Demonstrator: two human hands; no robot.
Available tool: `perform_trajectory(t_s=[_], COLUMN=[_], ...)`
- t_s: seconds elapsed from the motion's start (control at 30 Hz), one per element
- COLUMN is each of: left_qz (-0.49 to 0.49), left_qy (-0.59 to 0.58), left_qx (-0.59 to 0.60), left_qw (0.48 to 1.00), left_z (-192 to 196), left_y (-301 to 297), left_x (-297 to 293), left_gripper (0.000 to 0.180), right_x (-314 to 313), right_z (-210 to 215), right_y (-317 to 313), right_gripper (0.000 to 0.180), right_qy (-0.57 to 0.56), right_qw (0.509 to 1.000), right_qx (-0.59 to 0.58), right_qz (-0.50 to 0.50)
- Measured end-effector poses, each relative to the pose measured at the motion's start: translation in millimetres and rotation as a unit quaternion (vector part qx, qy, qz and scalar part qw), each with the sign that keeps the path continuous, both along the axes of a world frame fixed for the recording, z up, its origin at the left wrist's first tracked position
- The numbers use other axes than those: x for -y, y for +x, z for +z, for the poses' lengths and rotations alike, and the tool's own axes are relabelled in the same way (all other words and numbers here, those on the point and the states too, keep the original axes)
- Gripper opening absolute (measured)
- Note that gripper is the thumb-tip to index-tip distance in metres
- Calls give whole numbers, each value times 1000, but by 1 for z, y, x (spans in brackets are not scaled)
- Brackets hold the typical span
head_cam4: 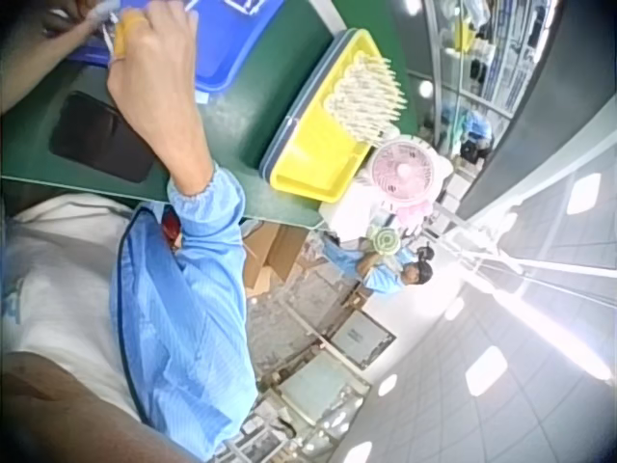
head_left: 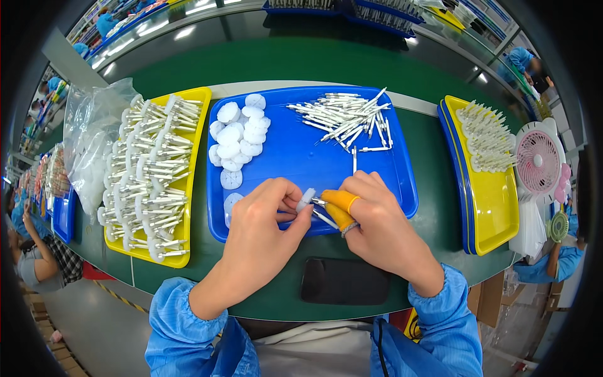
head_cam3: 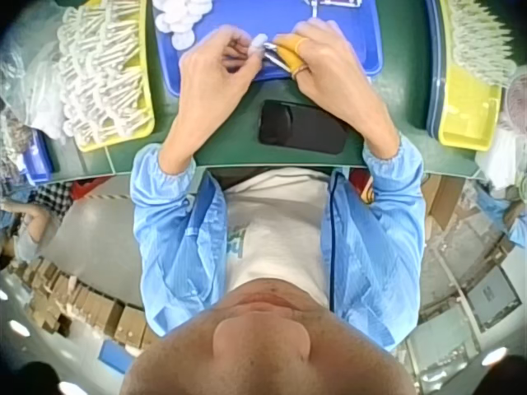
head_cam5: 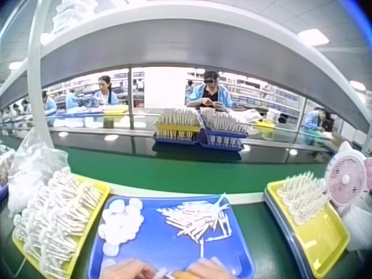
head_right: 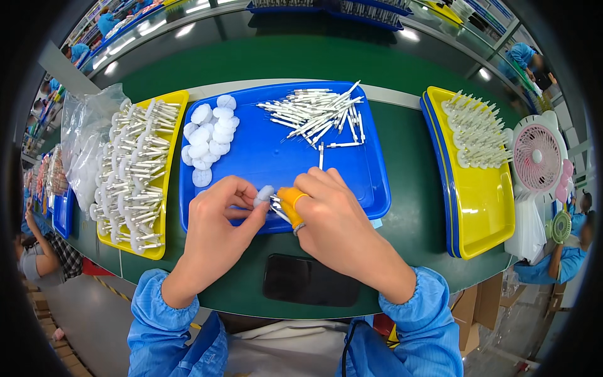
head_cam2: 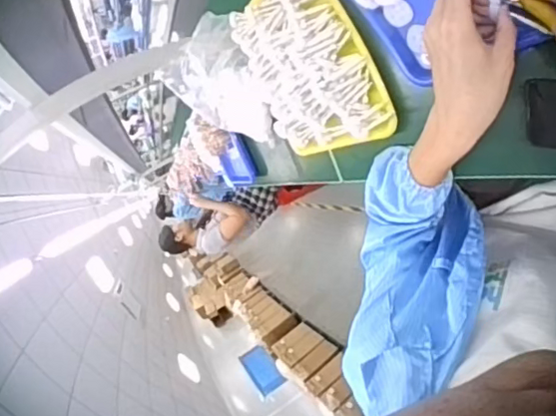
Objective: The person inserts white plastic rods into white circular plastic caps using a yellow-handled tool. They pick up a cap and a rod, use the tool to push the rod into the cap, and place the assembled unit into a yellow tray. The process is repeated continuously throughout the clip.
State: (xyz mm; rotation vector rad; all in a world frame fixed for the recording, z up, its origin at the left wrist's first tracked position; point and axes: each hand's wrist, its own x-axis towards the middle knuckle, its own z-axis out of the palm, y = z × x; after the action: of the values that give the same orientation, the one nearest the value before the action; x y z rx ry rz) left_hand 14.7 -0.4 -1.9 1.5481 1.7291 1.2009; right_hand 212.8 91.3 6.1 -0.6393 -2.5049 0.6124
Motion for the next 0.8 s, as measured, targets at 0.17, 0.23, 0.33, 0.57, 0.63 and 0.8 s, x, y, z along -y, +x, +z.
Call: perform_trajectory(t_s=[0.17, 0.23, 0.33, 0.57, 0.63, 0.8], left_qz=[2, 0, 0, -6, -8, 22], left_qy=[49, 52, 61, 62, 41, 42], left_qx=[-12, -26, -35, -62, -81, -71], left_qw=[999, 998, 998, 996, 996, 996], left_z=[-2, -2, 0, -3, -8, -12], left_y=[4, 5, 6, 11, 12, 7], left_x=[-1, -1, 1, 9, 9, 4], left_gripper=[14, 14, 15, 17, 17, 16], right_x=[10, 13, 17, 28, 26, -12], right_z=[-4, -4, -2, -3, -4, -6], right_y=[-6, -7, -8, -12, -12, -8], right_gripper=[27, 24, 33, 28, 28, 26], right_qy=[-18, -23, -28, -77, -107, -68], right_qw=[1000, 1000, 998, 993, 991, 994], right_qx=[-8, -19, -58, -65, -43, -38], right_qz=[7, 1, -17, -57, -65, -80])
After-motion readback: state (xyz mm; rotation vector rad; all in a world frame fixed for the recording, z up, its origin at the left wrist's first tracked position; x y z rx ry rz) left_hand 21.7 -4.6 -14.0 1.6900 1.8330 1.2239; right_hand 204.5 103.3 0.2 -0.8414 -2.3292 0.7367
